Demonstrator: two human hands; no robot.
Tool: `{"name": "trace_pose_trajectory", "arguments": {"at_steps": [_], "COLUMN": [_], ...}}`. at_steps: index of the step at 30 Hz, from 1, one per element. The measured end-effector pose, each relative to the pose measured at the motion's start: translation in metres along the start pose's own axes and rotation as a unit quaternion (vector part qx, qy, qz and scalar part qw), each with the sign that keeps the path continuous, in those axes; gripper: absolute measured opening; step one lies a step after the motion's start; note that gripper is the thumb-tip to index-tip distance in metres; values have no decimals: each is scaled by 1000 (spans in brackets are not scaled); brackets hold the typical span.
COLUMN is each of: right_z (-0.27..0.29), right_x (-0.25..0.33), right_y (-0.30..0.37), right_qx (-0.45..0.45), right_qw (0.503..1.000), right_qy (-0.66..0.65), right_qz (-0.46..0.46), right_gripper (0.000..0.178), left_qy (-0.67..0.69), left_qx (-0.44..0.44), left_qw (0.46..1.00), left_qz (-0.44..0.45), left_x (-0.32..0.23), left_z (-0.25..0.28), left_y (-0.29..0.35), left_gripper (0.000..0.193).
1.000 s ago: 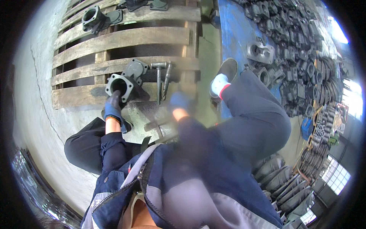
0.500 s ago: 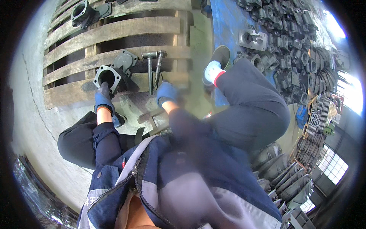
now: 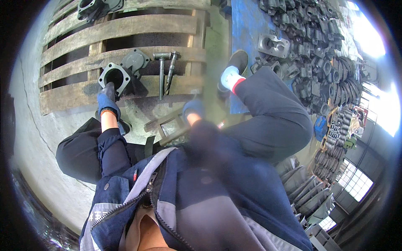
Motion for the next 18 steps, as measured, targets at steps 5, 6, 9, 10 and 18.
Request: {"name": "trace_pose_trajectory", "arguments": {"at_steps": [5, 6, 9, 10, 18], "right_z": [0, 0, 0, 0, -3], "right_x": [-1, -1, -1, -2, 3], "right_y": [-1, -1, 0, 0, -1], "right_qx": [6, 6, 9, 9, 11], "right_qw": [1000, 1000, 1000, 1000, 1000], "right_qy": [-2, -3, -5, -7, -8], "right_qz": [-4, -5, -9, -11, -10], "right_gripper": [26, 26, 27, 27, 30], "left_qy": [-19, -19, 6, 21, -5], "left_qx": [0, 3, -9, -7, 11], "left_qw": [1000, 1000, 1000, 1000, 1000], "left_qz": [17, 13, 7, -12, -27], "left_x": [0, -1, -1, -3, -5], "left_z": [1, 0, 0, 0, 0], "left_y": [3, 4, 5, 5, 6], "left_gripper": [29, 28, 27, 27, 37]}}
Point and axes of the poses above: each hand's wrist, its own y-axis away from the middle knuckle, its own z-axis out of the back of the hand, x = y × z, the point moved 8 cm from there along -y, towards the middle knuckle, and after that the axes turned 6 degrees about -x, right-handed, at the moved point
